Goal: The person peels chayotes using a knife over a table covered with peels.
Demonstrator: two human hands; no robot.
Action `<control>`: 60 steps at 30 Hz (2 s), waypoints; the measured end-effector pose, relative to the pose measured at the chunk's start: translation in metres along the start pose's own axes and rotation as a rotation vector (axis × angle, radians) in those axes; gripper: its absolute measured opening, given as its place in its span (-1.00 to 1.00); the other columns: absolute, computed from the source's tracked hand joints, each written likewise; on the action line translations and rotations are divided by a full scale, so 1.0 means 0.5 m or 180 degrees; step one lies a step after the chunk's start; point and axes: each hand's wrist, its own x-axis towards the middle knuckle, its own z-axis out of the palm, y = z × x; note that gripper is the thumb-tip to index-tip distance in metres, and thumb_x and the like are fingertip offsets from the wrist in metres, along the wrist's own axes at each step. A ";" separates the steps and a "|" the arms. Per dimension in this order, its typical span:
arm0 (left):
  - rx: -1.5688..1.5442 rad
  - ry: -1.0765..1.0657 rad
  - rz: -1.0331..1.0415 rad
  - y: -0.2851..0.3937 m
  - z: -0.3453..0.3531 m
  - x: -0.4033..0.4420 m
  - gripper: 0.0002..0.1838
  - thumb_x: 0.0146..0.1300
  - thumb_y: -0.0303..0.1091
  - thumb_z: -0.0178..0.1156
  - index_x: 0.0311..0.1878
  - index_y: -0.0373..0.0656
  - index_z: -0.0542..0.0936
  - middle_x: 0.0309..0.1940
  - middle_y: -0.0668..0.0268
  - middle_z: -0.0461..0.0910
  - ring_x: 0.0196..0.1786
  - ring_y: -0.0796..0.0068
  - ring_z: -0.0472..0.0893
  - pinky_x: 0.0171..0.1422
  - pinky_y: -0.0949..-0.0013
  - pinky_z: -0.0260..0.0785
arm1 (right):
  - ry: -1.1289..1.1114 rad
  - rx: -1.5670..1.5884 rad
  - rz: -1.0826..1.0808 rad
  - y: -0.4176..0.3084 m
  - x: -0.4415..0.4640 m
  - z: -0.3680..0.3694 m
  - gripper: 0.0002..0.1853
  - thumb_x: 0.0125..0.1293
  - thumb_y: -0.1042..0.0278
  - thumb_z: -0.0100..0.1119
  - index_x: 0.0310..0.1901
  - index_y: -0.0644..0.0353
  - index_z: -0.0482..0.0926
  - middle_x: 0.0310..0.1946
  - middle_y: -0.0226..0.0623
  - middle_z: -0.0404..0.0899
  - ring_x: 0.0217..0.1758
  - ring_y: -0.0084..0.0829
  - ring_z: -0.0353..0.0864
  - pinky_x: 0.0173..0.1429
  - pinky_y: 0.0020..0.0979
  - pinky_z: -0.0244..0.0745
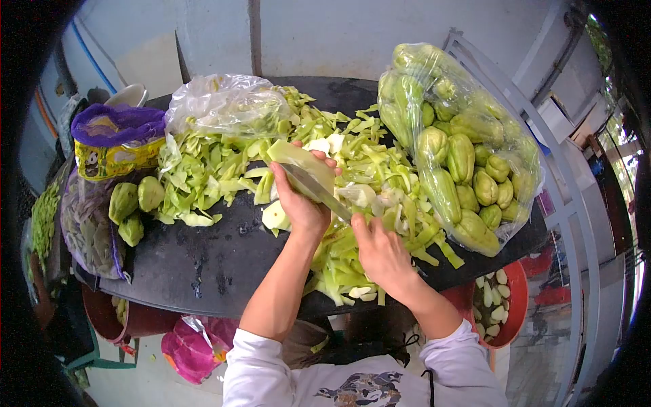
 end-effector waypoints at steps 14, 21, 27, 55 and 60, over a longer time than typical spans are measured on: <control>0.0419 -0.0091 0.0265 0.003 -0.006 0.009 -0.32 0.45 0.33 -0.26 0.24 -0.13 0.29 -0.20 0.09 0.51 -0.18 0.17 0.54 -0.09 0.12 0.45 | 0.0060 0.0181 0.0171 -0.028 0.024 0.001 -0.58 0.22 0.61 0.01 0.14 0.27 0.30 -0.37 0.09 0.46 -0.49 0.16 0.60 -0.43 0.05 0.54; 0.1042 -0.0155 0.0274 -0.007 -0.006 0.003 -0.29 0.43 0.33 -0.21 0.23 -0.17 0.33 -0.23 0.12 0.54 -0.24 0.21 0.59 -0.14 0.10 0.49 | -0.0017 0.1639 0.0268 0.010 0.060 -0.014 -0.75 0.37 0.53 0.01 0.04 0.32 0.31 -0.45 0.12 0.55 -0.38 0.18 0.61 -0.37 0.02 0.48; 0.0523 -0.0163 -0.0319 0.004 0.013 -0.006 -0.31 0.43 0.30 -0.18 0.23 -0.16 0.41 -0.09 0.20 0.59 -0.08 0.27 0.61 0.05 0.15 0.47 | -0.0151 0.2639 0.0646 0.029 0.063 -0.049 -0.79 0.46 0.35 0.02 -0.04 0.32 0.32 -0.56 -0.07 0.56 -0.53 -0.14 0.57 -0.40 -0.16 0.42; 0.0118 -0.0169 -0.0790 -0.004 0.013 -0.041 -0.25 0.41 0.35 -0.20 0.18 -0.22 0.46 -0.07 0.08 0.62 -0.07 0.13 0.64 0.10 0.09 0.49 | -0.0365 0.3828 0.0753 0.043 0.036 -0.012 -0.66 0.53 0.06 -0.02 -0.04 0.23 0.39 -0.64 -0.43 0.42 -0.68 -0.60 0.39 -0.59 -0.46 0.30; 0.0221 -0.0294 -0.0687 -0.033 -0.019 -0.033 -0.39 0.47 0.19 -0.13 0.17 -0.21 0.45 -0.07 0.18 0.61 -0.04 0.36 0.61 0.09 0.28 0.45 | -0.0156 0.3985 0.0780 0.033 0.047 -0.010 -0.68 0.54 0.09 -0.06 -0.01 0.23 0.37 -0.63 -0.43 0.38 -0.72 -0.61 0.34 -0.64 -0.49 0.31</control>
